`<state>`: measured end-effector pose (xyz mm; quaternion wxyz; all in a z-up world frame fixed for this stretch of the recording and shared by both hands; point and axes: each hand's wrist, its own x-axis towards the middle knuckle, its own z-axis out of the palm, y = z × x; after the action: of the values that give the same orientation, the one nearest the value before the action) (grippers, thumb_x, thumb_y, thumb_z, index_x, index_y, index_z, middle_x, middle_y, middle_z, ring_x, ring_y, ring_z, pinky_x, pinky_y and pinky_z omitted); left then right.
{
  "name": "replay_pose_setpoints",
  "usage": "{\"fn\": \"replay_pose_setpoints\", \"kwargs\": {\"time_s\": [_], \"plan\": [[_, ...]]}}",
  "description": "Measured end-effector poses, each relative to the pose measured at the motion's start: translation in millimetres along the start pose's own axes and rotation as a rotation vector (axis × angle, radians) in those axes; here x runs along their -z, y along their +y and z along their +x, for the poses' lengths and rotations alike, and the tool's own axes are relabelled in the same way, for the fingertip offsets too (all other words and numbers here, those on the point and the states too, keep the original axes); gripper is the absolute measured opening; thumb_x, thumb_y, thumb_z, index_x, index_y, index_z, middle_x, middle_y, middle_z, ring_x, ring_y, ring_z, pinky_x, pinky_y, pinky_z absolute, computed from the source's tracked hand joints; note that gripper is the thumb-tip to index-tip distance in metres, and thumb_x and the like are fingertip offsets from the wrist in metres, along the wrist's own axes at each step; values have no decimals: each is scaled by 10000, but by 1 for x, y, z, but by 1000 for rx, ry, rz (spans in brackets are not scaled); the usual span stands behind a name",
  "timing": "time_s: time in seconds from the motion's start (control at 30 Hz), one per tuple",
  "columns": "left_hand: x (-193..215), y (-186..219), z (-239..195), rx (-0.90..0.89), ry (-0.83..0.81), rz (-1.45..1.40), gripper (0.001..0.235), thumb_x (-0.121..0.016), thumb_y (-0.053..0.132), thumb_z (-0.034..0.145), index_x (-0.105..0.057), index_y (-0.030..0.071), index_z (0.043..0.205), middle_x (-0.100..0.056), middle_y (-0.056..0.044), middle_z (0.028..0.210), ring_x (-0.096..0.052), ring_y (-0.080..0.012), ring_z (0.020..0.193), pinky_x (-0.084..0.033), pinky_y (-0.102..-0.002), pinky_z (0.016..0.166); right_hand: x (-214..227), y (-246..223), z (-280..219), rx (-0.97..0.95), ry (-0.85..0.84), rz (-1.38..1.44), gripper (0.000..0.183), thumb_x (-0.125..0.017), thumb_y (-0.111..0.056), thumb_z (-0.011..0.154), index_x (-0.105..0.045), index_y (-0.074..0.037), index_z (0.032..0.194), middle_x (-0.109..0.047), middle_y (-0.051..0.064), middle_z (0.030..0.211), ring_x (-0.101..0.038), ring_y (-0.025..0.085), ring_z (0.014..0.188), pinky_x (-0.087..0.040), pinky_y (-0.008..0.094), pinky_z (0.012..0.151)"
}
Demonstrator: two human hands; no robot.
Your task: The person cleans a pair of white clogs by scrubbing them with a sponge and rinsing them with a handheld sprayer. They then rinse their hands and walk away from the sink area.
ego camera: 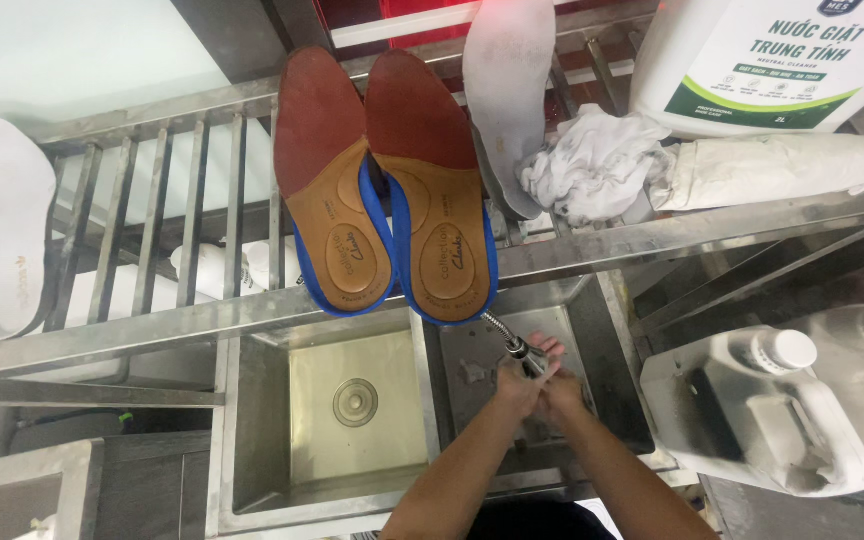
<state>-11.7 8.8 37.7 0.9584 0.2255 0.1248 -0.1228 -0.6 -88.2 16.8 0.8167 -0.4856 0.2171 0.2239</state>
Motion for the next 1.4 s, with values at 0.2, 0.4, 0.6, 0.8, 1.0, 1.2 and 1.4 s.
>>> {"fn": "replay_pose_setpoints", "kwargs": {"time_s": [0.2, 0.4, 0.6, 0.8, 1.0, 1.2, 1.4], "plan": [[8, -11, 6, -25, -118, -175, 262, -509, 275, 1062, -584, 90, 1233, -673, -124, 1052, -601, -209, 758, -474, -292, 591, 3, -5, 8, 336, 88, -263, 264, -540, -216, 1037, -707, -13, 1062, -609, 114, 754, -558, 169, 586, -451, 311, 534], [-12, -14, 19, -99, -72, 241, 364, -577, 195, 904, -580, 118, 1260, -627, -63, 1209, -605, -146, 1101, -531, -221, 934, 39, -17, 7, 47, 24, -187, 329, -555, -353, 1045, -671, -70, 924, -530, 43, 684, -455, 153, 538, -354, 324, 481], [6, -12, 30, 255, 284, -173, 516, -544, 546, 887, -598, 65, 1065, -647, -129, 916, -627, -242, 688, -426, -284, 453, 36, -22, -2, -151, -41, 30, 193, -502, -254, 1000, -637, -116, 1004, -659, 80, 820, -661, 228, 711, -515, 352, 672], [64, 18, 15, -174, 339, 164, 609, -541, 659, 1054, -451, 132, 763, -456, -46, 651, -398, -112, 418, -246, -278, 341, 7, -14, 14, -144, -105, -76, 240, -535, -201, 1070, -631, -15, 1188, -694, 82, 965, -670, 183, 765, -537, 348, 687], [68, 57, -1, -70, 621, 322, 389, -618, 521, 1005, -632, 157, 870, -509, 15, 735, -430, -103, 570, -353, -262, 482, -11, -3, 20, -26, -29, 28, 252, -523, -276, 962, -626, -139, 1146, -683, 20, 904, -510, 121, 551, -423, 324, 473], [21, 1, 24, 139, 427, 76, 343, -459, 452, 985, -651, 171, 948, -624, 12, 811, -578, -145, 698, -415, -293, 554, 28, -25, 33, 33, 47, 68, 281, -602, -336, 990, -641, -64, 933, -645, 65, 759, -589, 195, 657, -470, 334, 606], [14, -23, 47, 382, -688, -440, 516, -519, 537, 1150, -644, 84, 937, -636, -49, 887, -549, -153, 728, -414, -280, 618, 68, -38, 37, -162, -146, 152, 364, -525, -380, 948, -656, -45, 892, -702, 111, 786, -662, 287, 739, -553, 408, 744]]}}
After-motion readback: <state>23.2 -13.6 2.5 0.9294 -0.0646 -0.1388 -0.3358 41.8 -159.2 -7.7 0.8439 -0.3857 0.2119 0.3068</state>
